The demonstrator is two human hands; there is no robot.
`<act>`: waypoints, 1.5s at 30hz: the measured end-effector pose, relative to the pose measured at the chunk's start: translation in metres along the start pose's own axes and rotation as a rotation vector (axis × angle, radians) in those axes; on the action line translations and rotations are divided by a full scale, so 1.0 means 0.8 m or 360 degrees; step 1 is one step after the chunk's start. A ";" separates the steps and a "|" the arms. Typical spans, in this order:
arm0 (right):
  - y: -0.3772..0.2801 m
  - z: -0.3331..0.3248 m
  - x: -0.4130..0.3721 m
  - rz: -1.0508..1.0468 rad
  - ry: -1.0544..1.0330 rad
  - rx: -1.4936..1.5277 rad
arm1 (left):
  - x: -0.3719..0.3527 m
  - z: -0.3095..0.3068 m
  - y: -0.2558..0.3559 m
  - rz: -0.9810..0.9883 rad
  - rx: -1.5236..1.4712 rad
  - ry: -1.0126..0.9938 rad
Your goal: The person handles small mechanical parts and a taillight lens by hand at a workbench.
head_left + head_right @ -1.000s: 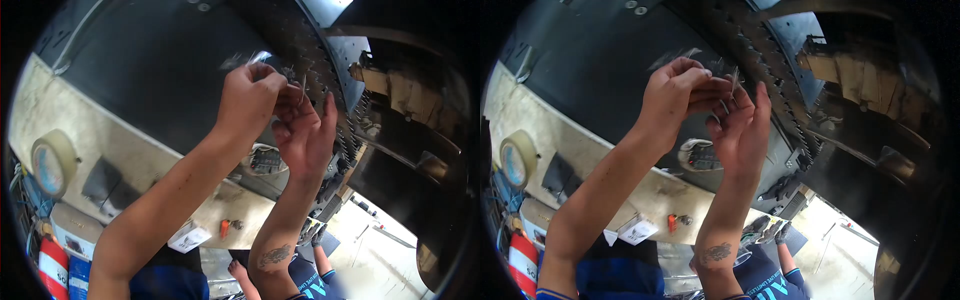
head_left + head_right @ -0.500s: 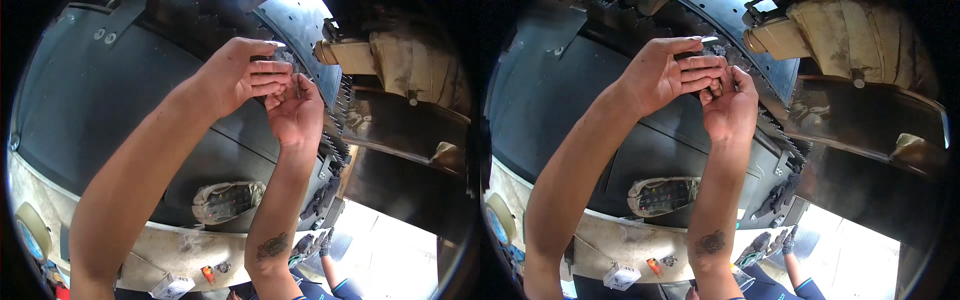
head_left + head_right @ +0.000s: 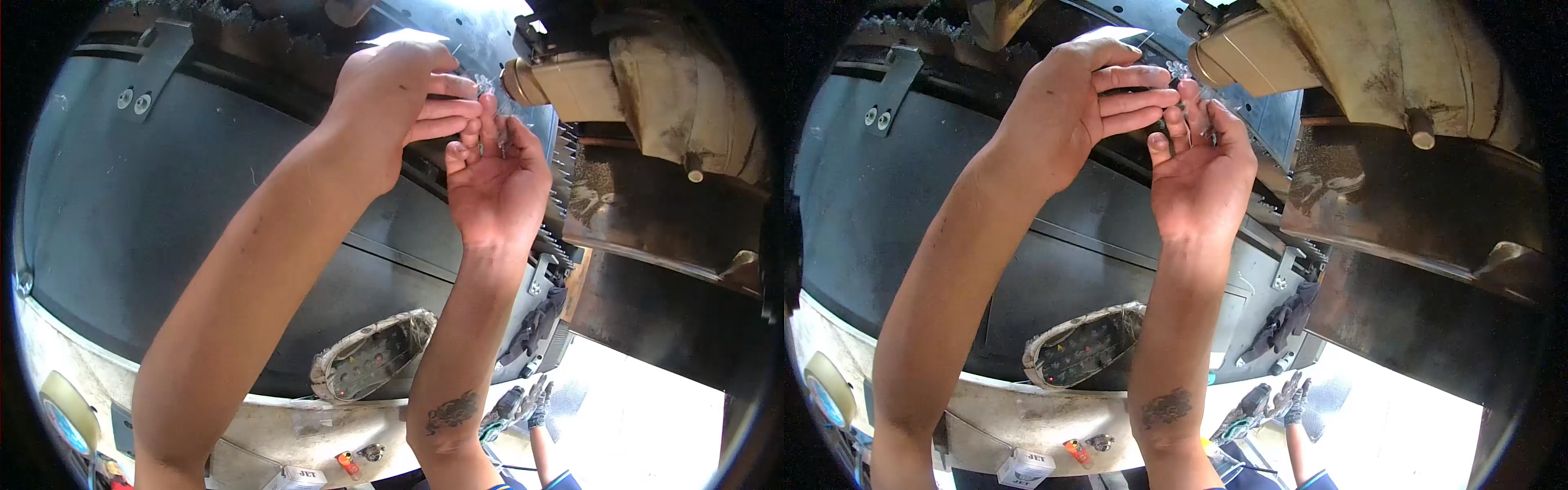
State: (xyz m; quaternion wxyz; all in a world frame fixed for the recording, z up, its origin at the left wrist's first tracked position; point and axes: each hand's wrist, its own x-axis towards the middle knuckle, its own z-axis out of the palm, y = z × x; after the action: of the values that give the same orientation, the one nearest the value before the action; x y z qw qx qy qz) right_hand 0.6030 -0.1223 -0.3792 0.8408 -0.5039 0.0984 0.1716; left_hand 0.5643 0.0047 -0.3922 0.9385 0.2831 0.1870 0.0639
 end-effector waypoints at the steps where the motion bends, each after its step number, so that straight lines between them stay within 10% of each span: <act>1: -0.001 -0.002 0.001 -0.0017 -0.0037 0.0011 | 0.000 0.001 -0.001 -0.0024 0.0029 0.0051; 12: 0.003 0.006 -0.001 -0.0012 -0.0109 0.0175 | -0.001 -0.013 0.008 0.0162 -0.0102 -0.0129; 15: -0.001 0.006 -0.002 0.0004 -0.0167 0.0228 | 0.010 -0.021 0.006 -0.0214 -0.0316 0.0077; 17: -0.002 0.010 -0.004 -0.0028 -0.0109 0.0221 | 0.023 -0.043 -0.008 0.0628 -0.0271 -0.1084; 20: -0.003 0.008 -0.002 -0.0023 -0.0115 0.0237 | 0.005 -0.018 0.010 -0.0135 -0.0388 -0.0137; 45: -0.006 -0.004 0.006 0.0012 -0.0352 0.0356 | -0.010 0.004 0.024 -0.0158 -0.0303 -0.0017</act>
State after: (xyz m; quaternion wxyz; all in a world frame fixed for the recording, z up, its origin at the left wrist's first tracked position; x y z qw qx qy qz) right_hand 0.6094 -0.1267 -0.3782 0.8967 -0.3848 0.0256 0.2172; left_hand 0.5581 0.0169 -0.3765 0.9642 0.1832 0.1888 0.0331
